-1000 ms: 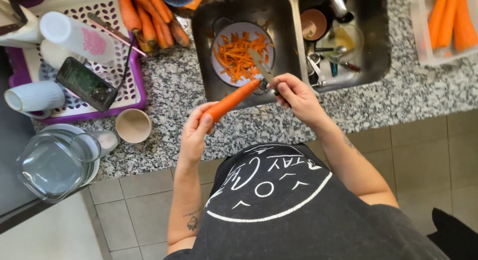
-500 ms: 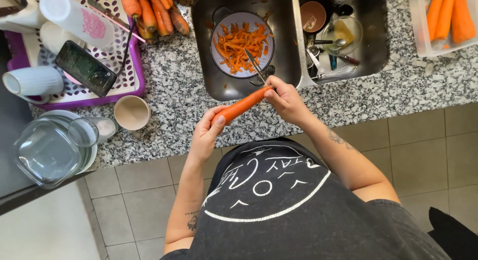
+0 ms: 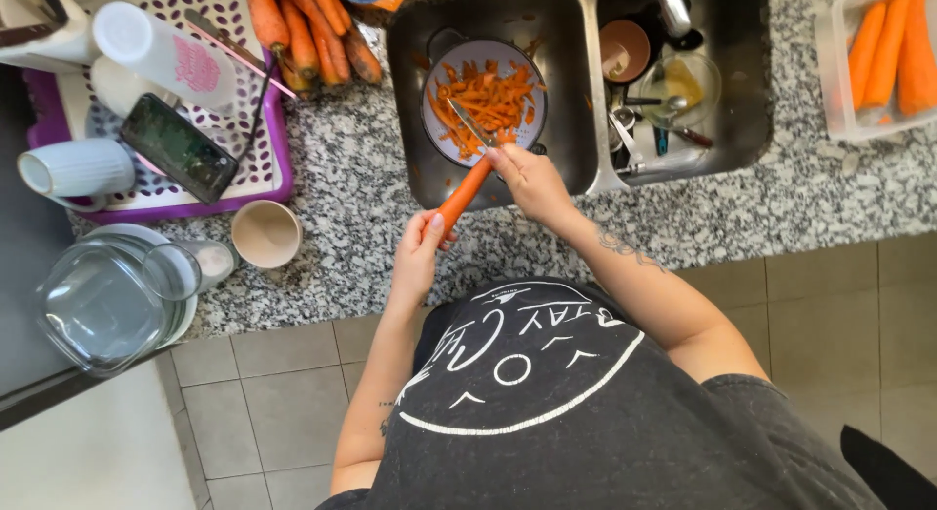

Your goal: The person peels several carrots using a peeler over a kitchen sink, allowing the peels to fall into a bowl. They handle the carrots one by one, rotating them to remove the skin completely.

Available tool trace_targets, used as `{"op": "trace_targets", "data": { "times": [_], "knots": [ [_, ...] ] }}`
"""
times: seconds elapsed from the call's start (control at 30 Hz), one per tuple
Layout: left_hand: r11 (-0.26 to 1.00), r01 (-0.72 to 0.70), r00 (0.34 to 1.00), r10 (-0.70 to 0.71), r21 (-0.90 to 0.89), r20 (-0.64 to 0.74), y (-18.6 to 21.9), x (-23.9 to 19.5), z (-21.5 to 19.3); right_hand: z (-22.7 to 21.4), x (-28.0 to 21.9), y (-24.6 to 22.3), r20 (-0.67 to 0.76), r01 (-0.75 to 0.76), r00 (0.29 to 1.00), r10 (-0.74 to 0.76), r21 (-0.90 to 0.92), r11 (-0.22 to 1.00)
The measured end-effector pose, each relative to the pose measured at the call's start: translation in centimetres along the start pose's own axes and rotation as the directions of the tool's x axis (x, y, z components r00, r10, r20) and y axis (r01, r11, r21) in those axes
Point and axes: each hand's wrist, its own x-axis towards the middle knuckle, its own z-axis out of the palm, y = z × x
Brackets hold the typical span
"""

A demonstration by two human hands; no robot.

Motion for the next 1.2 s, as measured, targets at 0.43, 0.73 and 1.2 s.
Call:
{"op": "trace_targets", "data": {
  "times": [0.43,0.73,1.2],
  "knots": [
    [0.953,0.185,0.982,-0.172,-0.242,0.074,3.9,2.3,0.4,-5.0,0.8,-2.2,-0.015,0.316,0.940,-0.342,-0.341,0.885],
    [0.974,0.075,0.990,-0.048,-0.212,0.130,3.1,1.2,1.6,-4.0,-5.9,-2.7,0.102,0.480,0.875,-0.474,-0.319,0.817],
    [0.990,0.126,0.981,-0.115,-0.065,0.156,5.2,1.4,1.4,-7.4,2.5,4.0,-0.062,0.368,0.876,-0.479,-0.555,0.746]
  ]
}}
